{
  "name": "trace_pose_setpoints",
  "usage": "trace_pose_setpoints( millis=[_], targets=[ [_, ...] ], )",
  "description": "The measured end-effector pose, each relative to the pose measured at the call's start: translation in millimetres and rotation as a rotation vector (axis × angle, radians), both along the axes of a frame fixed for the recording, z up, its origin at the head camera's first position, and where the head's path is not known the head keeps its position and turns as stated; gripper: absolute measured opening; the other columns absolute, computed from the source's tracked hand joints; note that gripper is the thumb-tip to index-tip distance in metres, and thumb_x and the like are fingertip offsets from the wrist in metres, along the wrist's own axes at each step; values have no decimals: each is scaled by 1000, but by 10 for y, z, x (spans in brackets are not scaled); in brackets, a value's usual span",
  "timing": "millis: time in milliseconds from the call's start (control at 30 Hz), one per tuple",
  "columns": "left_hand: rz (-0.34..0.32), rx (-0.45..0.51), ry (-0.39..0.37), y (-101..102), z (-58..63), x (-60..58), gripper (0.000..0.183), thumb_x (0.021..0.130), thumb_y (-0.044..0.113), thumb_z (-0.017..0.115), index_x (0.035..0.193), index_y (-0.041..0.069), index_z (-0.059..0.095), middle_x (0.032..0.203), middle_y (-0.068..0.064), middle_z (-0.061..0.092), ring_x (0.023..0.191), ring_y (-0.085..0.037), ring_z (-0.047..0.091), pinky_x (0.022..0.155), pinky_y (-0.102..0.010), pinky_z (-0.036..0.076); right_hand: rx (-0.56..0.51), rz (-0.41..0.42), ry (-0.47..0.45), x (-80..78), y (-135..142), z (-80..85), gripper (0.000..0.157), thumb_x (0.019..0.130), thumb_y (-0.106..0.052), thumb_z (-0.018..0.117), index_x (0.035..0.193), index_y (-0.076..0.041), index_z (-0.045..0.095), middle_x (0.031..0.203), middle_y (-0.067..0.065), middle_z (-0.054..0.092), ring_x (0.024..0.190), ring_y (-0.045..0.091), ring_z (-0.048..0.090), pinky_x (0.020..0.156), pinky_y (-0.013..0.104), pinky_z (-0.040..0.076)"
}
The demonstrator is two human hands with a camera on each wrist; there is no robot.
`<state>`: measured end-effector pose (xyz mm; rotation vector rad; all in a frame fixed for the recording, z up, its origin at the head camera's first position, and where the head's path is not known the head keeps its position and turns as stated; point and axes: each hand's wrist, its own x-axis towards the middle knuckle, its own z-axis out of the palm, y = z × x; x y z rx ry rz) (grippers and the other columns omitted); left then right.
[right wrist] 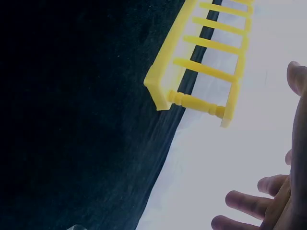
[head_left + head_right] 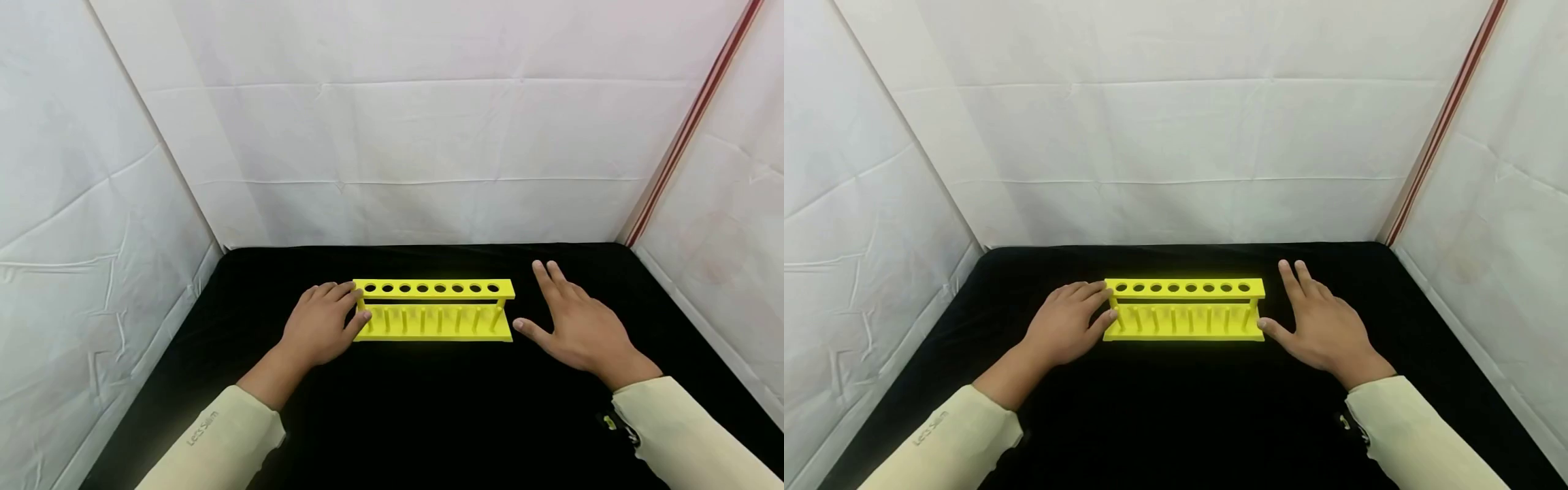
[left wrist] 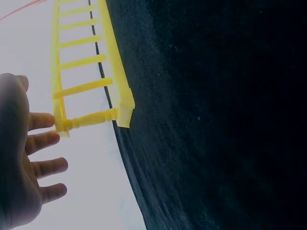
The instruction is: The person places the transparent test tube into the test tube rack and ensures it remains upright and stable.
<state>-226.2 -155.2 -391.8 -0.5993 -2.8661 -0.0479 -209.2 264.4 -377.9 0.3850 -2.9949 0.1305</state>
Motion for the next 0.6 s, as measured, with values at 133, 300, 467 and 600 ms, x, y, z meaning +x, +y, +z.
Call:
trace_pose_setpoints(
  millis=[133, 300, 467, 600],
  targets=[
    [-2, 6, -11, -10, -12, -4, 61, 97, 61, 30, 142, 23, 46, 150, -1, 38, 136, -28, 38, 112, -51, 28, 6, -4, -9, 22, 36, -6, 95, 84, -81, 26, 150, -28, -17, 160, 6, -2, 135, 44, 33, 95, 62, 40],
    [-2, 27, -18, -27, -24, -2, 60, 97, 61, 32, 144, 25, 44, 152, 1, 37, 138, -29, 35, 114, -54, 24, 24, -2, -10, 20, 63, 0, 95, 84, -81, 26, 151, -28, -14, 160, 7, 2, 136, 43, 32, 97, 63, 38],
    [-6, 34, -39, -13, -51, -5, 62, 96, 63, 31, 146, 27, 39, 154, 3, 32, 140, -29, 31, 115, -55, 20, 27, -7, -20, 32, 108, 30, 95, 83, -82, 27, 154, -25, -1, 160, 11, 11, 137, 43, 29, 97, 64, 37],
    [-3, 29, -38, 21, -54, -7, 62, 95, 65, 30, 146, 30, 37, 154, 5, 31, 141, -28, 30, 115, -56, 18, 24, -17, -26, 64, 172, 40, 97, 83, -81, 31, 154, -18, 13, 156, 15, 23, 137, 42, 30, 95, 65, 38]
  ],
)
